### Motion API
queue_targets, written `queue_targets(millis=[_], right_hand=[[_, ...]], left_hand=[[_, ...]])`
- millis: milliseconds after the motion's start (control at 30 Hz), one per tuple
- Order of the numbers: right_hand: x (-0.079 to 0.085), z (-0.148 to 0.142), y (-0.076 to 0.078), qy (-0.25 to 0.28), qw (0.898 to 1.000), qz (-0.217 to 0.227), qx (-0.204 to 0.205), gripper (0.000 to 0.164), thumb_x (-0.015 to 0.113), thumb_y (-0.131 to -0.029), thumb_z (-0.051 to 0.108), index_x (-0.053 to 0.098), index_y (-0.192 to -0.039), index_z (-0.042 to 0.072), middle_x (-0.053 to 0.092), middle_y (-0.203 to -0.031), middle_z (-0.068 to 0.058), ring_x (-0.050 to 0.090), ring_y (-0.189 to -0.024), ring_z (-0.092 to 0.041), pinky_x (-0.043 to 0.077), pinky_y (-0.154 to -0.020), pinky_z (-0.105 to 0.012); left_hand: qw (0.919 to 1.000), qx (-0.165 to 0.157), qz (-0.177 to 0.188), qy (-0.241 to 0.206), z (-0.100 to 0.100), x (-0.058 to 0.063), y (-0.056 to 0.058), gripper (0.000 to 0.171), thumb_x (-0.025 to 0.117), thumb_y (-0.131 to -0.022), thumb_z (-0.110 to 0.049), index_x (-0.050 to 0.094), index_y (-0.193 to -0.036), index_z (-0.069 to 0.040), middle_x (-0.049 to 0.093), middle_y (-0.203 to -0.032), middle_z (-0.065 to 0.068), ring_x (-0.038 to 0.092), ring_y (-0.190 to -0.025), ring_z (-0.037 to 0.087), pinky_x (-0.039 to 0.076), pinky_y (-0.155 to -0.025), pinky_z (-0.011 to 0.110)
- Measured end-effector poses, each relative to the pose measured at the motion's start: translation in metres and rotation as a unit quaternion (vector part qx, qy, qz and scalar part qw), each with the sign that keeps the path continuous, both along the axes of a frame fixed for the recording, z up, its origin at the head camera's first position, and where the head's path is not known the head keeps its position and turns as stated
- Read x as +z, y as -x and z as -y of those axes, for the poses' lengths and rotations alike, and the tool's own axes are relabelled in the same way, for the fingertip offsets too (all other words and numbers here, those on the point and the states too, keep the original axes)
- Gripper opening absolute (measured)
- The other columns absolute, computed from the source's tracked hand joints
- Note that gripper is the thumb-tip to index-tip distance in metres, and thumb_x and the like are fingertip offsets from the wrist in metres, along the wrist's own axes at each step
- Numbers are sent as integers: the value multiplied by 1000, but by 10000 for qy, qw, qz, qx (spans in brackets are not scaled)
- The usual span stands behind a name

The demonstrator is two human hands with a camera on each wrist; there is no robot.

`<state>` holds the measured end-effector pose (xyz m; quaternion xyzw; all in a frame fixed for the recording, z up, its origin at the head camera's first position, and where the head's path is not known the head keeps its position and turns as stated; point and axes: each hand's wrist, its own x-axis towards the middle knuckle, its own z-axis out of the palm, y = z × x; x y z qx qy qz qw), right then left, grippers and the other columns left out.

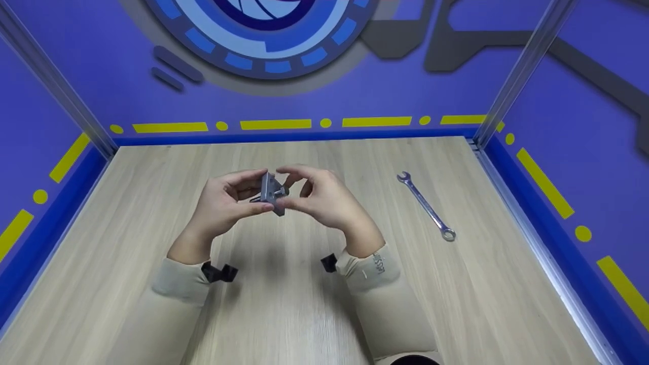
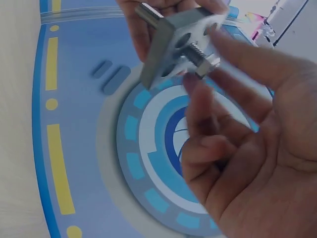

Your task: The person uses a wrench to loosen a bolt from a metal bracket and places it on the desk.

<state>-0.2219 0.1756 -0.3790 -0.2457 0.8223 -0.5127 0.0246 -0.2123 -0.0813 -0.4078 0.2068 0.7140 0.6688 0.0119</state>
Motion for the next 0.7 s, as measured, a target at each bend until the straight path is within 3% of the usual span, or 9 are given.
queue_targets(millis=[67, 133, 200, 267, 367, 467, 567, 700], right_hand=[[0, 1, 1, -112, 9996, 187, -204, 32, 84, -105, 22, 80, -133, 8, 79, -107, -7, 63, -73, -14, 51, -61, -20], [0, 3, 1, -222, 9983, 323, -420, 26, 77, -110, 32, 84, -114, 8, 79, -91, -3, 61, -66, -14, 48, -56, -21], [-1, 5, 1, -351, 9971, 396, -548, 35, 73, -112, 38, 83, -96, 9, 75, -76, 1, 59, -59, -15, 45, -53, -21], [-1, 6, 1, -450, 9965, 399, -577, 39, 73, -112, 39, 82, -88, 9, 72, -70, 4, 57, -54, -14, 43, -50, -21], [-1, 6, 1, -357, 9978, 341, -436, 32, 77, -110, 31, 83, -92, 6, 73, -73, 2, 58, -55, -12, 46, -50, -20], [-1, 5, 1, -162, 9991, 289, -260, 20, 81, -107, 22, 85, -102, 3, 76, -82, -1, 59, -62, -9, 51, -55, -19], [-1, 4, 0, -81, 9996, 151, -208, 14, 86, -102, 16, 86, -108, 4, 72, -82, -2, 55, -64, -7, 47, -56, -18], [-2, 3, -1, 70, 9997, -182, -165, 12, 89, -95, 4, 88, -107, 7, 74, -87, -3, 57, -68, -7, 45, -58, -18]], left_hand=[[10000, 8, -21, 47, -1, 0, 0, 75, 102, -84, -10, 70, -152, -2, 80, -140, 17, 76, -137, 30, 65, -118, 36], [9999, -1, -44, 113, -2, 0, -1, 76, 102, -84, -12, 69, -152, -2, 80, -140, 16, 76, -137, 30, 65, -119, 38], [9998, -28, -79, 175, -3, -1, -1, 77, 102, -84, -14, 69, -152, -2, 80, -140, 15, 76, -138, 29, 64, -119, 38], [9997, -33, -104, 216, -4, -2, -1, 76, 102, -85, -16, 70, -152, -2, 81, -139, 15, 77, -137, 29, 64, -119, 36], [9997, -24, -117, 235, -5, -3, 0, 75, 102, -85, -17, 70, -151, -2, 82, -137, 13, 77, -136, 28, 64, -119, 34], [9998, -12, -96, 193, -4, -3, 1, 75, 103, -85, -17, 71, -151, -3, 82, -136, 13, 77, -136, 28, 64, -121, 41], [9998, -10, -103, 190, -4, -4, 1, 75, 103, -85, -17, 71, -151, -3, 82, -137, 13, 77, -136, 28, 63, -122, 45], [9997, 3, -152, 211, -3, -4, 1, 75, 103, -85, -17, 70, -151, -2, 82, -137, 14, 77, -136, 27, 64, -119, 35]])
